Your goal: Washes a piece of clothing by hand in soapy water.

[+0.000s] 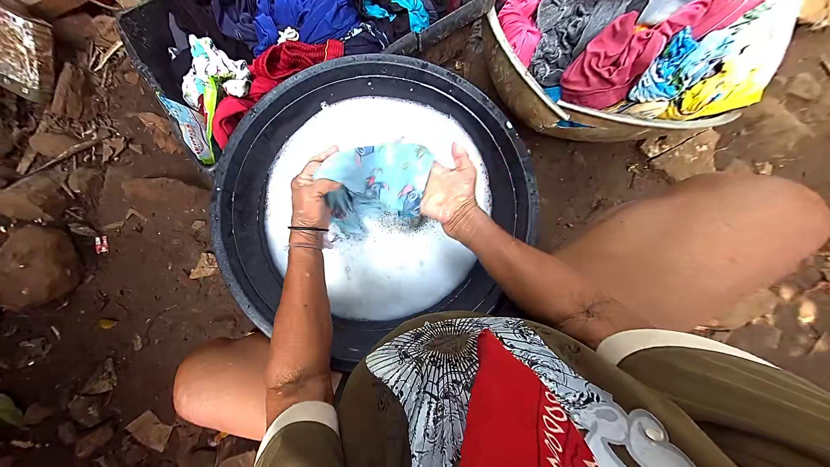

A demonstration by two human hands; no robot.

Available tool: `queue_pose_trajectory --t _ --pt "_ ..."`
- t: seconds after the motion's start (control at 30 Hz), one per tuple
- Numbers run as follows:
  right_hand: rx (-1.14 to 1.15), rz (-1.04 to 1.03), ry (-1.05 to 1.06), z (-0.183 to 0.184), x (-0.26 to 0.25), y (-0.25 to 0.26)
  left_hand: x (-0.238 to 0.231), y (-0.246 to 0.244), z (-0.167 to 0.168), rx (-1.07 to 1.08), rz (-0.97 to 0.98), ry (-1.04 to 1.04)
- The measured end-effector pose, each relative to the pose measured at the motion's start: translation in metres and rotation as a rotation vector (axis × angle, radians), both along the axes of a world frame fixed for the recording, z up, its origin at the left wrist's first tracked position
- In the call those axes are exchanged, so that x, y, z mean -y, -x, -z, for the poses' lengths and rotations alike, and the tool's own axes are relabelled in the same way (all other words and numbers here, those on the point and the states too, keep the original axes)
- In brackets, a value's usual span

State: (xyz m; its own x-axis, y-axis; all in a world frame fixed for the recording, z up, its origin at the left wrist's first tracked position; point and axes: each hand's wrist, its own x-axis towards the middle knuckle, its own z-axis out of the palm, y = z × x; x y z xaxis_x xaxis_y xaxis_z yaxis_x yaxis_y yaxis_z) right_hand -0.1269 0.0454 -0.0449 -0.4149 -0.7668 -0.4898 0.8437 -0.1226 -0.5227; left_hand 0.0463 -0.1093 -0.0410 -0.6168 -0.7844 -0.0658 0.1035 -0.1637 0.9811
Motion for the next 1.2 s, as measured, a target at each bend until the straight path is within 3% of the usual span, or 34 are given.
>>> queue_pose_trajectory --t 0.07,0.17,0.23,0.27,0.33,0.4,0.47,0.53,0.6,0.67,0.77,0.9,0.97,1.03,1.1,1.2 --pt "0.031 -0.093 -0.054 0.015 0.001 -0.015 -0.029 0.018 -0.017 0.038 0.196 0.151" --pt "0.098 0.016 -0.063 0.017 0.003 -0.032 -0.085 0.042 -0.017 0.178 0.422 0.599" --pt "0.050 0.070 -0.025 0.012 -0.001 -0.040 -0.109 0.046 -0.002 0.303 0.347 0.975" --pt "-0.042 0.109 -0.079 0.010 -0.002 -0.044 -0.108 0.044 0.004 0.382 0.256 1.039" --pt "-0.277 0.128 -0.264 -0.003 -0.001 -0.053 -0.093 0.035 0.001 0.743 0.239 0.873" --pt "-0.743 0.032 -0.392 -0.010 0.003 -0.052 -0.078 0.038 -0.014 0.959 0.302 0.667" --pt "-1.036 -0.049 -0.441 -0.008 0.004 -0.047 -0.094 0.038 -0.025 0.874 0.277 0.717" --pt "-1.301 -0.017 -0.388 -0.003 0.007 -0.040 -0.110 0.040 -0.024 0.661 0.224 0.902" --pt "-1.162 -0.069 -0.300 -0.006 0.000 -0.044 -0.101 0.036 -0.017 0.686 0.280 0.856" --pt "-1.118 -0.153 -0.232 -0.013 -0.009 -0.051 -0.074 0.033 -0.012 0.928 0.428 0.713" --pt "-1.005 -0.204 -0.108 -0.015 -0.008 -0.049 -0.059 0.029 -0.010 1.039 0.399 0.646" --pt "-0.938 -0.391 -0.231 -0.052 0.002 0.008 -0.022 0.003 -0.037 0.869 0.047 0.692" --pt "-0.848 -0.274 -0.030 -0.076 -0.007 0.037 0.002 -0.010 -0.056 0.784 -0.127 0.762" --pt "-0.707 0.004 0.124 -0.085 -0.008 0.050 0.022 -0.012 -0.065 0.735 -0.268 0.744" --pt "-0.567 0.172 0.071 -0.062 0.007 0.044 0.039 -0.003 -0.057 0.629 -0.322 0.649" --pt "-0.242 -0.018 -0.061 0.014 0.011 0.003 0.048 0.006 -0.024 0.588 -0.188 0.446"
